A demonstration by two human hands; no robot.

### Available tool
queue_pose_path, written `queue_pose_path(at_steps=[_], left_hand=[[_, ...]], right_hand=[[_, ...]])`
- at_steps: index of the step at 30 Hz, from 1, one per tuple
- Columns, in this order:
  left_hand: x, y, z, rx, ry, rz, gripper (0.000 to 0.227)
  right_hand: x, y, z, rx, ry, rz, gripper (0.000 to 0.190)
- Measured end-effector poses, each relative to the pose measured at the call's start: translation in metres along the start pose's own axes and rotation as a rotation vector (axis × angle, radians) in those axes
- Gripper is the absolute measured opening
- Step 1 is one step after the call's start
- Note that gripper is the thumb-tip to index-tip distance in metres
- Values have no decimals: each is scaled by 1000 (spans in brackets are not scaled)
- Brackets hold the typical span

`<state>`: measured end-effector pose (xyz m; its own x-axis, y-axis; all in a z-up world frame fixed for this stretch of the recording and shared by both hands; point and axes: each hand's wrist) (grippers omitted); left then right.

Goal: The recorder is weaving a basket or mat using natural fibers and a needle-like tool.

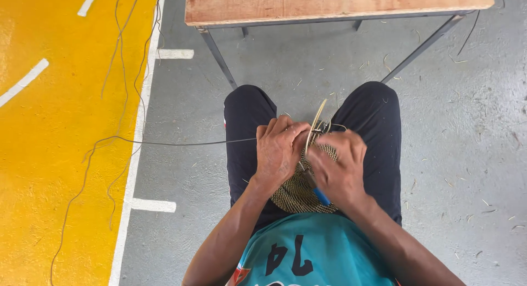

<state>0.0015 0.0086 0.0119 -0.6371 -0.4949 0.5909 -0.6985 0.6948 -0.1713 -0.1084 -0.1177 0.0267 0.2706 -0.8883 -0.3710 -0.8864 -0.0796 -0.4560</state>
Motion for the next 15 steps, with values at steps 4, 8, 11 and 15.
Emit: queue_pose_path(at_steps=[4, 8, 11, 15], left_hand=[[-1, -3, -5, -9, -5, -18, 11], [3, 2, -2, -1, -6, 5, 11], [0, -4, -2, 16, -23, 15, 11], [2, -2, -3, 26, -49, -4, 12]], right_hand=[[-23, 20, -25, -265, -417, -103, 23], [-15, 4, -30, -341, -475, -85, 33], [-6, -7, -18, -169, -282, -83, 39], [-6, -1, -10, -95, -248, -78, 34]])
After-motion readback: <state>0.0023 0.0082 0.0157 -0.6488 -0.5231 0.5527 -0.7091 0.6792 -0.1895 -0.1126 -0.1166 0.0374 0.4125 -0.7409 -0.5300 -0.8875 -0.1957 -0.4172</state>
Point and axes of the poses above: each hand's wrist, its own y-axis away from the middle knuckle, its own z-axis out of the palm, x = y × z, and after that the axes turned 15 degrees about -x, right-handed
